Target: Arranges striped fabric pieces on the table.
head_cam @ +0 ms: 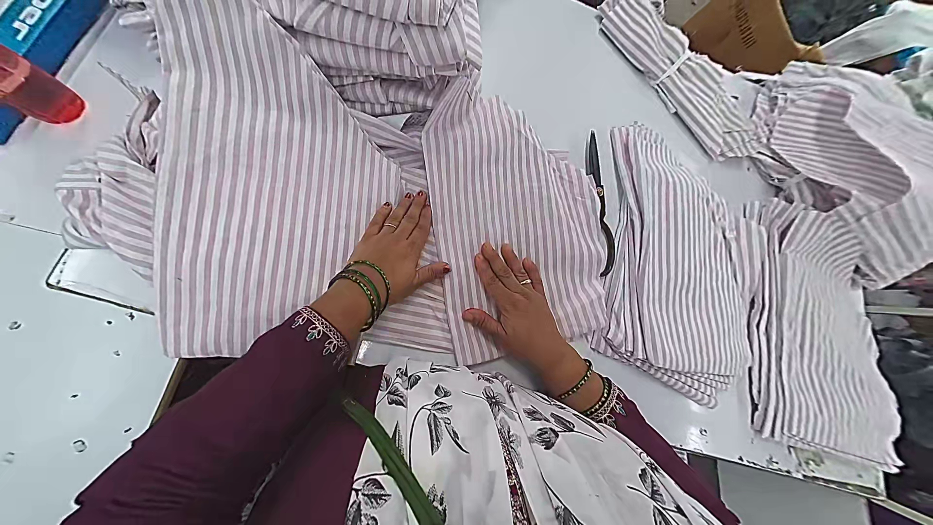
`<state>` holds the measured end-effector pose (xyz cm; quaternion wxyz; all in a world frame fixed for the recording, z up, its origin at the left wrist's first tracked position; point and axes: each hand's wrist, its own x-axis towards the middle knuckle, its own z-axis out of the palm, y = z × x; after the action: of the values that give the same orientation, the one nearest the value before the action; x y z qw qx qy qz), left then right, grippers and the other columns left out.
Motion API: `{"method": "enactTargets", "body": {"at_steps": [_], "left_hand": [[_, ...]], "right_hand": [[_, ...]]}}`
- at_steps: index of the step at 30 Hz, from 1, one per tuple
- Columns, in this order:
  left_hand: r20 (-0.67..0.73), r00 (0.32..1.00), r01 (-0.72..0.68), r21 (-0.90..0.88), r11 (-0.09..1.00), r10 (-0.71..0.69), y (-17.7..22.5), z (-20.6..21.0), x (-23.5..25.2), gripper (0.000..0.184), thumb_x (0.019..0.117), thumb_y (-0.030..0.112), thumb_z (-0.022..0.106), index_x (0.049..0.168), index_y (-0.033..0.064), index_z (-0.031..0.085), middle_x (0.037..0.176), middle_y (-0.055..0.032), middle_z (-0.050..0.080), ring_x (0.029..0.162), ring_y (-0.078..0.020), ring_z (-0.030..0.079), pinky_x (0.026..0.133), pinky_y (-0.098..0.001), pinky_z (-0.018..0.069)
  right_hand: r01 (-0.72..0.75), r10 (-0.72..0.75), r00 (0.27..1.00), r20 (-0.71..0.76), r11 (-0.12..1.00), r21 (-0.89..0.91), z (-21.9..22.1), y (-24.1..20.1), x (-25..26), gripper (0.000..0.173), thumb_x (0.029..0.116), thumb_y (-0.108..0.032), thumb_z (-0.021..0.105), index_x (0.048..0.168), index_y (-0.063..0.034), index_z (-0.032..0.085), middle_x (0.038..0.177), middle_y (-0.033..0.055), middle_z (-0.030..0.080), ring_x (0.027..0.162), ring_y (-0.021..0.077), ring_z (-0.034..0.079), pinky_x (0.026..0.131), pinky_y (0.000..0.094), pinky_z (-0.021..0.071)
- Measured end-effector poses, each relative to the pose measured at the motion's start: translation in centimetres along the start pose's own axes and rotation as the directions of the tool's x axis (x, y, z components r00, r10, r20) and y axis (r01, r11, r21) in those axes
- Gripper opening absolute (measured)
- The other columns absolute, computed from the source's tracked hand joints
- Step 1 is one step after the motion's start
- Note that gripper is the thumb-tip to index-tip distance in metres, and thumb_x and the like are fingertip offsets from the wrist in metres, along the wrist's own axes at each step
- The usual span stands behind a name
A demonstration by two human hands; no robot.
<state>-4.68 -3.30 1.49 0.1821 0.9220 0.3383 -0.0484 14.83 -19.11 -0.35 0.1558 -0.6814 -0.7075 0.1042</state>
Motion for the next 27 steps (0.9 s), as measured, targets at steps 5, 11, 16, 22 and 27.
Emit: {"method": "enactTargets", "body": {"at_steps": [5, 11, 16, 22, 27], "left_hand": [[0.023, 0.998, 0.064, -0.002, 0.998, -0.064, 0.8, -0.3, 0.6, 0.101, 0.0985, 0.07, 0.04, 0.16, -0.0073, 0.021, 0.171, -0.022, 0.01, 0.16, -0.0353, 0.006, 0.126, -0.0569, 0.0052], [0.098, 0.995, 0.035, -0.202, 0.979, -0.015, 4.7, -0.4, -0.1, 0.064, 0.1074, 0.046, 0.045, 0.151, -0.0017, 0.046, 0.169, -0.0197, 0.023, 0.16, -0.0355, 0.003, 0.124, -0.0614, -0.0028], [-0.309, 0.948, -0.003, -0.24, 0.971, -0.074, 3.5, 1.8, -3.1, 0.06, 0.1025, 0.034, 0.051, 0.149, -0.0035, 0.048, 0.165, -0.0209, 0.031, 0.156, -0.0436, 0.019, 0.119, -0.072, 0.0095], [-0.408, 0.89, 0.11, -0.237, 0.965, -0.202, -6.0, -1.0, -6.2, 0.045, 0.0941, 0.023, 0.07, 0.132, 0.0004, 0.066, 0.142, -0.0291, 0.054, 0.132, -0.0548, 0.049, 0.099, -0.074, 0.038], [-0.431, 0.855, 0.165, -0.299, 0.94, -0.287, -7.2, -1.5, -5.1, 0.02, 0.0936, 0.019, 0.074, 0.109, 0.0089, 0.08, 0.13, -0.0238, 0.064, 0.125, -0.0538, 0.05, 0.093, -0.0708, 0.0358]], "right_hand": [[-0.009, 0.009, 1.0, 0.007, 1.0, 0.003, -0.1, 0.0, 0.0, 0.087, 0.0966, -0.074, 0.032, 0.151, -0.0088, 0.051, 0.159, 0.0094, 0.044, 0.149, 0.0382, 0.037, 0.118, 0.0665, 0.0201], [0.009, -0.009, 0.999, -0.037, 1.0, 0.016, 0.0, 0.1, -0.1, 0.084, 0.0974, -0.072, 0.033, 0.147, -0.0081, 0.056, 0.156, 0.0111, 0.049, 0.147, 0.0384, 0.04, 0.117, 0.0664, 0.0223], [0.058, -0.049, 0.992, -0.115, 0.996, 0.075, 0.0, 0.4, -0.5, 0.074, 0.1002, -0.064, 0.039, 0.139, -0.0057, 0.063, 0.148, 0.0178, 0.055, 0.141, 0.0412, 0.048, 0.115, 0.0654, 0.0299], [0.076, -0.064, 0.991, -0.12, 0.993, 0.095, 0.1, 0.7, -0.5, 0.069, 0.1013, -0.061, 0.041, 0.137, -0.0073, 0.066, 0.148, 0.017, 0.057, 0.14, 0.0414, 0.048, 0.115, 0.0647, 0.0294], [0.08, -0.069, 0.991, -0.118, 0.993, 0.091, 0.0, 0.7, -0.2, 0.067, 0.1007, -0.06, 0.043, 0.137, -0.0072, 0.066, 0.147, 0.0173, 0.057, 0.14, 0.0417, 0.049, 0.114, 0.0653, 0.0297]]}}
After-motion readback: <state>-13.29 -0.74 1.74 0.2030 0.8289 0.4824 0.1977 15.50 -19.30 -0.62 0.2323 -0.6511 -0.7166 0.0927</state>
